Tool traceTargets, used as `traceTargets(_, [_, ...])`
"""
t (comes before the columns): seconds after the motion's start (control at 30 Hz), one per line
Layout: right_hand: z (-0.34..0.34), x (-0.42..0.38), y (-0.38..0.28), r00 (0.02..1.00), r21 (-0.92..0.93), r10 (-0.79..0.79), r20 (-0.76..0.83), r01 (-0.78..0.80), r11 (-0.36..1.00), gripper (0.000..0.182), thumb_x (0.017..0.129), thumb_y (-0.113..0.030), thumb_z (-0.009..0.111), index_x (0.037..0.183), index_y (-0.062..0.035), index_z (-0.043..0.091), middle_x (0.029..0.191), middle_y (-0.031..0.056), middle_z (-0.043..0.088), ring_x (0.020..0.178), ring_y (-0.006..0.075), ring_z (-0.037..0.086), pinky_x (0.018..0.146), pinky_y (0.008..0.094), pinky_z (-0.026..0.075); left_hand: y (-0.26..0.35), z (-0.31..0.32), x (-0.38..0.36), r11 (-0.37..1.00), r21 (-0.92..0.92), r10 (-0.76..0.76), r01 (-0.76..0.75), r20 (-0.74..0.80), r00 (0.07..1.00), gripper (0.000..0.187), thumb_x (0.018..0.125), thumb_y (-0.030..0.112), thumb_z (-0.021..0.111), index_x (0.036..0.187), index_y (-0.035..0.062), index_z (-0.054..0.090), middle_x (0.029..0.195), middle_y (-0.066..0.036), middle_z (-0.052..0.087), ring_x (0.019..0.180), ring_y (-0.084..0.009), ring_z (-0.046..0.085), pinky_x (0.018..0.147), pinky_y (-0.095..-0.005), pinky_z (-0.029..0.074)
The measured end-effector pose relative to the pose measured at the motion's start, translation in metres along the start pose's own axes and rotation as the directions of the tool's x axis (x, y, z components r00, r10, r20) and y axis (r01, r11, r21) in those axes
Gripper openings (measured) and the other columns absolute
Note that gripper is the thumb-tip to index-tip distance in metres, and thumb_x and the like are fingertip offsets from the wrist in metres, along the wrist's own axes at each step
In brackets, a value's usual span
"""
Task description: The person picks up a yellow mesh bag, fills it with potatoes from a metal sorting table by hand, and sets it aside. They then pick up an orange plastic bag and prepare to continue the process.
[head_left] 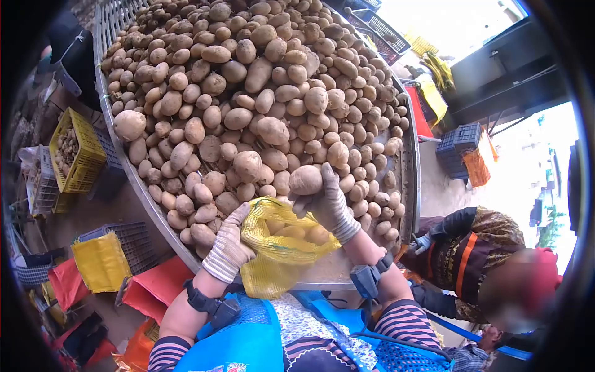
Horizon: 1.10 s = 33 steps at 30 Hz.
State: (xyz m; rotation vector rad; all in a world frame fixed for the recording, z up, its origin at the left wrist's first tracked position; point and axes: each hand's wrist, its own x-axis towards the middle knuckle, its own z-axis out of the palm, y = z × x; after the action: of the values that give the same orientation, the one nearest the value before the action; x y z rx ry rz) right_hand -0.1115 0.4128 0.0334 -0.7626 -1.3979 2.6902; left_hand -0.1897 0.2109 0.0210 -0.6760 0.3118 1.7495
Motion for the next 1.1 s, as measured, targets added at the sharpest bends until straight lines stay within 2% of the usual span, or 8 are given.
traceTargets(0.1, [0.007, -0.033, 0.016, 0.988, -0.495, -0.140, 0.066, 0.155, 0.855, 0.053, 0.090, -0.051, 0.051, 0.106, -0.0024, 0.062, 0.094, 0.0111, 0.066, 0.074, 0.0219, 0.064, 0.066, 0.0333, 0.053, 0.002, 0.008, 0.000, 1.000, -0.017, 0.002, -0.002, -0.024, 1.000, 0.039, 0.091, 0.027, 0.055, 0.123, 0.0042, 0.054, 0.122, -0.016, 0.057, 0.112, -0.0308, 0.056, 0.099, -0.0525, 0.042])
traceTargets(0.17, [-0.001, -0.039, 0.008, 0.918, -0.906, -0.056, 0.393, 0.397, 0.147, 0.035, 0.086, -0.039, 0.061, 0.100, -0.0076, 0.067, 0.087, 0.0106, 0.066, 0.069, 0.0230, 0.064, 0.066, 0.0339, 0.052, -0.003, 0.015, -0.008, 0.999, 0.004, 0.037, -0.037, -0.013, 0.999, 0.038, 0.092, 0.026, 0.055, 0.122, 0.0046, 0.055, 0.121, -0.016, 0.058, 0.111, -0.0300, 0.056, 0.098, -0.0518, 0.043])
traceTargets(0.33, [0.070, 0.060, -0.026, 0.699, -0.849, -0.533, 0.477, 0.523, -0.073, 0.012, 0.084, -0.016, 0.063, 0.094, -0.0093, 0.066, 0.086, 0.0063, 0.065, 0.066, 0.0250, 0.063, 0.058, 0.0335, 0.051, 0.003, 0.003, -0.023, 0.988, -0.133, -0.069, 0.084, 0.114, 0.991, 0.035, 0.095, 0.026, 0.051, 0.121, 0.0041, 0.056, 0.122, -0.015, 0.058, 0.115, -0.0297, 0.055, 0.100, -0.0508, 0.042])
traceTargets(0.57, [0.083, 0.217, -0.016, 0.851, -0.694, -0.087, 0.518, 0.358, -0.625, 0.042, 0.078, -0.012, 0.059, 0.119, -0.0141, 0.051, 0.103, 0.0167, 0.057, 0.088, 0.0319, 0.063, 0.059, 0.0416, 0.054, 0.018, -0.030, -0.016, 0.991, -0.127, -0.037, 0.043, 0.048, 0.998, 0.041, 0.094, 0.024, 0.052, 0.125, -0.0027, 0.050, 0.127, -0.019, 0.053, 0.117, -0.0320, 0.052, 0.104, -0.0507, 0.038])
traceTargets(0.63, [0.075, 0.212, -0.014, 0.869, -0.717, -0.063, 0.491, 0.362, -0.595, 0.042, 0.082, -0.024, 0.060, 0.120, -0.0112, 0.049, 0.095, 0.0155, 0.058, 0.079, 0.0285, 0.063, 0.057, 0.0401, 0.053, 0.019, -0.027, -0.018, 0.994, -0.104, -0.035, 0.039, 0.042, 0.999, 0.038, 0.093, 0.025, 0.054, 0.121, -0.0003, 0.053, 0.122, -0.016, 0.057, 0.114, -0.0301, 0.055, 0.100, -0.0494, 0.042])
traceTargets(0.7, [0.066, 0.191, -0.004, 0.957, -0.799, -0.285, 0.063, 0.219, 0.559, 0.046, 0.085, -0.040, 0.059, 0.118, -0.0098, 0.048, 0.087, 0.0104, 0.058, 0.069, 0.0207, 0.060, 0.052, 0.0354, 0.051, 0.022, -0.021, -0.018, 0.998, -0.053, -0.036, 0.039, 0.049, 0.998, 0.035, 0.092, 0.026, 0.056, 0.117, 0.0021, 0.057, 0.117, -0.014, 0.061, 0.110, -0.0281, 0.058, 0.097, -0.0480, 0.046])
traceTargets(0.77, [0.063, 0.149, -0.013, 0.993, -0.248, -0.047, 0.108, 0.073, 0.966, 0.052, 0.086, -0.055, 0.052, 0.112, -0.0094, 0.052, 0.085, 0.0078, 0.062, 0.052, 0.0143, 0.053, 0.043, 0.0284, 0.044, 0.020, -0.016, -0.018, 0.994, -0.091, -0.062, 0.065, 0.030, 0.998, 0.034, 0.092, 0.026, 0.056, 0.117, 0.0023, 0.057, 0.117, -0.014, 0.061, 0.109, -0.0277, 0.058, 0.097, -0.0473, 0.046])
traceTargets(1.1, [0.006, -0.026, 0.001, 0.996, 0.324, 0.089, 0.002, -0.085, 0.942, 0.073, 0.085, -0.070, 0.040, 0.114, -0.0051, 0.053, 0.101, 0.0120, 0.061, 0.080, 0.0205, 0.063, 0.069, 0.0377, 0.053, -0.015, 0.009, 0.001, 1.000, -0.024, -0.007, 0.007, 0.022, 1.000, 0.041, 0.094, 0.028, 0.047, 0.127, 0.0045, 0.051, 0.127, -0.019, 0.053, 0.117, -0.0370, 0.052, 0.099, -0.0617, 0.038])
